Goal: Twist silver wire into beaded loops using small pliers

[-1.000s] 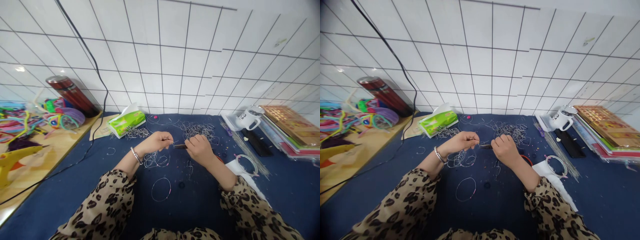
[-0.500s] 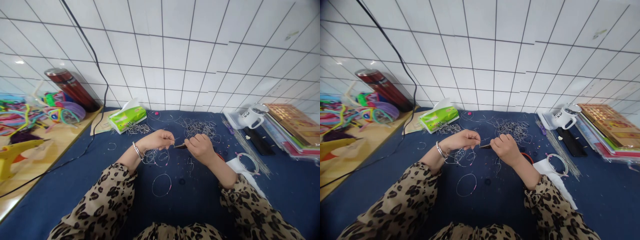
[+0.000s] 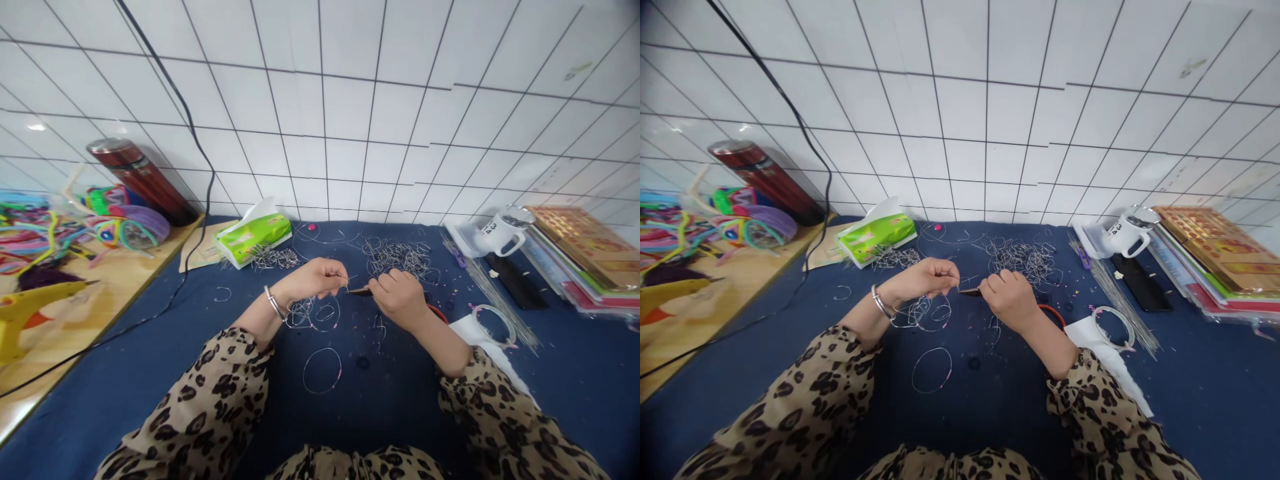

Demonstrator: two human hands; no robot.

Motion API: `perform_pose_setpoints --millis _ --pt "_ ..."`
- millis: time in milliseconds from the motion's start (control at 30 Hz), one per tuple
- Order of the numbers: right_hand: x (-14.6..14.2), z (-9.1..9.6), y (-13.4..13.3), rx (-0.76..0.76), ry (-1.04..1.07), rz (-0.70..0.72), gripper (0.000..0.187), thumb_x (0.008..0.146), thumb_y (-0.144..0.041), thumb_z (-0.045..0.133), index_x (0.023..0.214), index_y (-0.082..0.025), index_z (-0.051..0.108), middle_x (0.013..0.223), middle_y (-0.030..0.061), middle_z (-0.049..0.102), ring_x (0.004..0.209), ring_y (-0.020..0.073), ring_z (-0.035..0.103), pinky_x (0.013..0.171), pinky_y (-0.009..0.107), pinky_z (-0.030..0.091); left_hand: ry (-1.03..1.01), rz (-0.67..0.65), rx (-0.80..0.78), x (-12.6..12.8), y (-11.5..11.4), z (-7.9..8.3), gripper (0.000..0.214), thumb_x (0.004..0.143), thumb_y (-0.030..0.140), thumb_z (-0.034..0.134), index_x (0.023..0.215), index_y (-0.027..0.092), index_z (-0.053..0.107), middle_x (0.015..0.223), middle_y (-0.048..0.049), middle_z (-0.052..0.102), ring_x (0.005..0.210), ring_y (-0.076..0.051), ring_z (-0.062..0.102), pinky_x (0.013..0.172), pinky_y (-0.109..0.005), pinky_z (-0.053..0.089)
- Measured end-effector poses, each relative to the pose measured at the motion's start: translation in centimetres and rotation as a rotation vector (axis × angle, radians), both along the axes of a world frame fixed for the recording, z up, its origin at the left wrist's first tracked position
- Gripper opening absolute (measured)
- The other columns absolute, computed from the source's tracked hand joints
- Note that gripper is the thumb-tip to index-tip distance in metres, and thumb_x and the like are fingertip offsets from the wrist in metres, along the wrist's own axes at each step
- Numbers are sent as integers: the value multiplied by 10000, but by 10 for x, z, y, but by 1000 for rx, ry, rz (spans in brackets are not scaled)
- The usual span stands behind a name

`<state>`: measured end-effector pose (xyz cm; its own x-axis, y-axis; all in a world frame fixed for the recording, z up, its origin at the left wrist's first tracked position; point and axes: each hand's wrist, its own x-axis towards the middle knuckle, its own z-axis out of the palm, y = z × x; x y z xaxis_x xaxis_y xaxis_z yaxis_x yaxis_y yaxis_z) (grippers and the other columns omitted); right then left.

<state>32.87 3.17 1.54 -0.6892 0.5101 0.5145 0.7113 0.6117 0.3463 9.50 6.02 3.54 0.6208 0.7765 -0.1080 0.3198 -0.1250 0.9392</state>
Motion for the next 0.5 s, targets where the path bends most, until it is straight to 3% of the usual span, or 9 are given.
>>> perform_pose_setpoints --millis 300,500 --pt "-11 -1 -4 -125 -19 -48 199 878 -230 435 985 -163 588 747 57 492 755 180 360 643 320 219 42 -32 -19 -5 4 -1 165 815 308 518 793 150 562 599 13 549 393 -40 413 385 -156 314" --pt "-12 -5 -1 -124 -48 18 187 876 -157 418 906 -173 602 733 50 488 736 172 343 657 326 208 209 -118 38 -6 4 -5 126 792 260 495 785 161 573 609 12 564 410 -55 447 410 -168 338"
